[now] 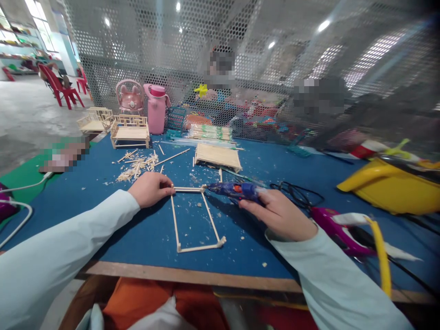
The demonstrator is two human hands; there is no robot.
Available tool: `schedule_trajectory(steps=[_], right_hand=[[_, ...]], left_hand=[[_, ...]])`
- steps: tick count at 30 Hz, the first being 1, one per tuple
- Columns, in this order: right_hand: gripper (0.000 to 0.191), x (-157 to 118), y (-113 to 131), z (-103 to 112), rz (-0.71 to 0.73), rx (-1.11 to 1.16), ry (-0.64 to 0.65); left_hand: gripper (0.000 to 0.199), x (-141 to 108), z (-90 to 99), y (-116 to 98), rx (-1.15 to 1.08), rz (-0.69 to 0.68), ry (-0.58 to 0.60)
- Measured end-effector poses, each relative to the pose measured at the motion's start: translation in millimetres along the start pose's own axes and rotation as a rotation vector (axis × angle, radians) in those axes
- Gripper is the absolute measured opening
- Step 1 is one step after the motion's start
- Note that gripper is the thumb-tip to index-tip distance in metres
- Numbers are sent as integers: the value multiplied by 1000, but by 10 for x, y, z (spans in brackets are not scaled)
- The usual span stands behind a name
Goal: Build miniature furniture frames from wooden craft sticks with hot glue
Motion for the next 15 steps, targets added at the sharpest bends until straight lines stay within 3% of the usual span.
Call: schedule_trajectory(steps=[15], right_hand=[[29, 17, 43, -11, 13, -32, 9]], left_hand=[[23, 13, 0, -4, -39, -11, -4]])
Point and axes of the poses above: each hand's wrist, its own x-axis towards the middle knuckle, its own z-axis out of the back of the hand, y = z × x, the point moved 10 cm from there along x, towards the middle knuckle, and after that the axes turned 10 degrees about y, right-handed, at the moved point
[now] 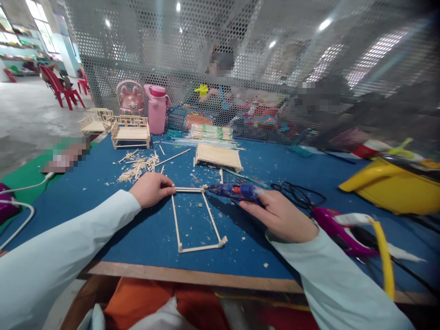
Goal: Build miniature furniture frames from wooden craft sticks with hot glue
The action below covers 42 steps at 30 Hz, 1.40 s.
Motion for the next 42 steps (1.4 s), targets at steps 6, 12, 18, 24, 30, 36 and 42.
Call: schedule_trajectory(steps=[6, 12, 18, 24, 30, 36, 42], right_hand=[[29, -25, -11, -3, -9, 6, 19], [28, -50, 30, -25, 7, 37, 26], [29, -104, 55, -97, 2, 61, 43], [32, -156, 43, -3, -21, 69, -25], [29, 57, 199, 25, -8, 160, -52], [28, 347, 362, -144, 16, 204, 15], [29, 433, 346, -222, -4, 182, 27]], left_hand=[[23, -1, -3, 20, -10, 3, -5], [24, 2, -1, 18, 0, -3, -8], [24, 1, -9, 14, 28, 2, 0], [22, -4, -2, -30, 105, -7, 22], [23, -5, 56, 63, 94, 51, 56], [23, -24, 217, 182, 81, 127, -63], [21, -36, 286, 200, 92, 138, -129]])
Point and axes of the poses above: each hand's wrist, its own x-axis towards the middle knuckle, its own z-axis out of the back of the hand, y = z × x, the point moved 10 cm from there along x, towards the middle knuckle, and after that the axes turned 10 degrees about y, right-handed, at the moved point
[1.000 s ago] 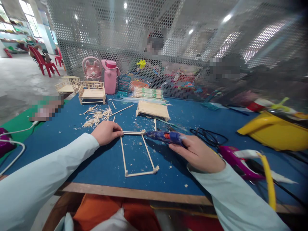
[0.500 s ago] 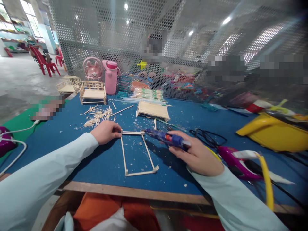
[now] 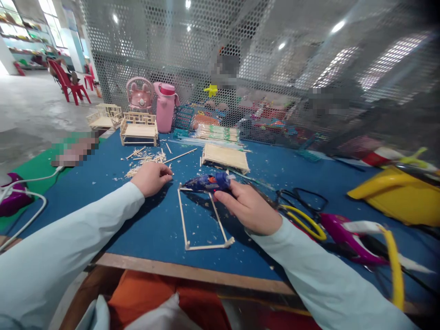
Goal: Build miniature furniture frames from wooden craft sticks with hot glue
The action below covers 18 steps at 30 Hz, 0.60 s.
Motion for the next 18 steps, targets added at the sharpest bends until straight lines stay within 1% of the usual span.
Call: schedule_trajectory(steps=[6, 13, 18], right_hand=[[29, 1, 14, -3, 17, 3, -15], [37, 5, -54, -46, -19, -35, -7], [35, -2, -54, -29, -19, -52, -32]], left_hand=[[21, 7, -32, -7, 1, 13, 23], [21, 9, -69, -18, 7, -6, 44], [20, 8, -76, -30, 16, -16, 44]])
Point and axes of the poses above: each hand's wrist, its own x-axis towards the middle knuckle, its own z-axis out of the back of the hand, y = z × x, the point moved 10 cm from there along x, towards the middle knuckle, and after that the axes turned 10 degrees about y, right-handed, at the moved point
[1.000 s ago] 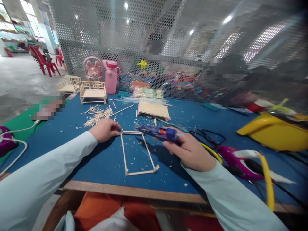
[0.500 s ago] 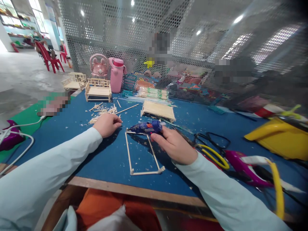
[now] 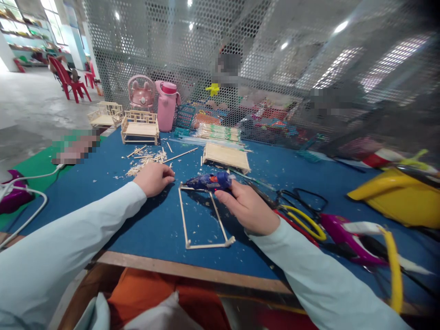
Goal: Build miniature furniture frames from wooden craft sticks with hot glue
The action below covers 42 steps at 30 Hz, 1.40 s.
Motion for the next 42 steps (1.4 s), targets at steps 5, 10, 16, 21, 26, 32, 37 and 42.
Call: schedule_trajectory(steps=[5, 10, 16, 21, 26, 32, 37, 42], right_hand=[[32, -4, 29, 23, 21, -3, -28], [31, -1, 31, 8, 19, -32, -32], [32, -25, -59, 52, -38, 152, -60], [39, -79, -253, 182, -65, 505, -156], [37, -116, -446, 320, -41, 762, -274], [35, -142, -588, 354, -41, 888, -359], [42, -134, -524, 302, -69, 816, -239], [41, -149, -427, 353, -31, 641, -160]], left_hand=[[20, -3, -10, -3, -5, 5, 11], [20, -10, -33, -11, -11, 2, 24], [19, -23, 28, -21, 42, 12, 23], [21, -335, 52, -153, 101, 8, 54], [32, -915, -285, -626, -17, -312, 241], [38, -1041, -438, -732, -16, -268, 174], [18, -1013, -386, -755, -186, -267, 111], [13, -1103, -102, -634, -435, -234, -37]])
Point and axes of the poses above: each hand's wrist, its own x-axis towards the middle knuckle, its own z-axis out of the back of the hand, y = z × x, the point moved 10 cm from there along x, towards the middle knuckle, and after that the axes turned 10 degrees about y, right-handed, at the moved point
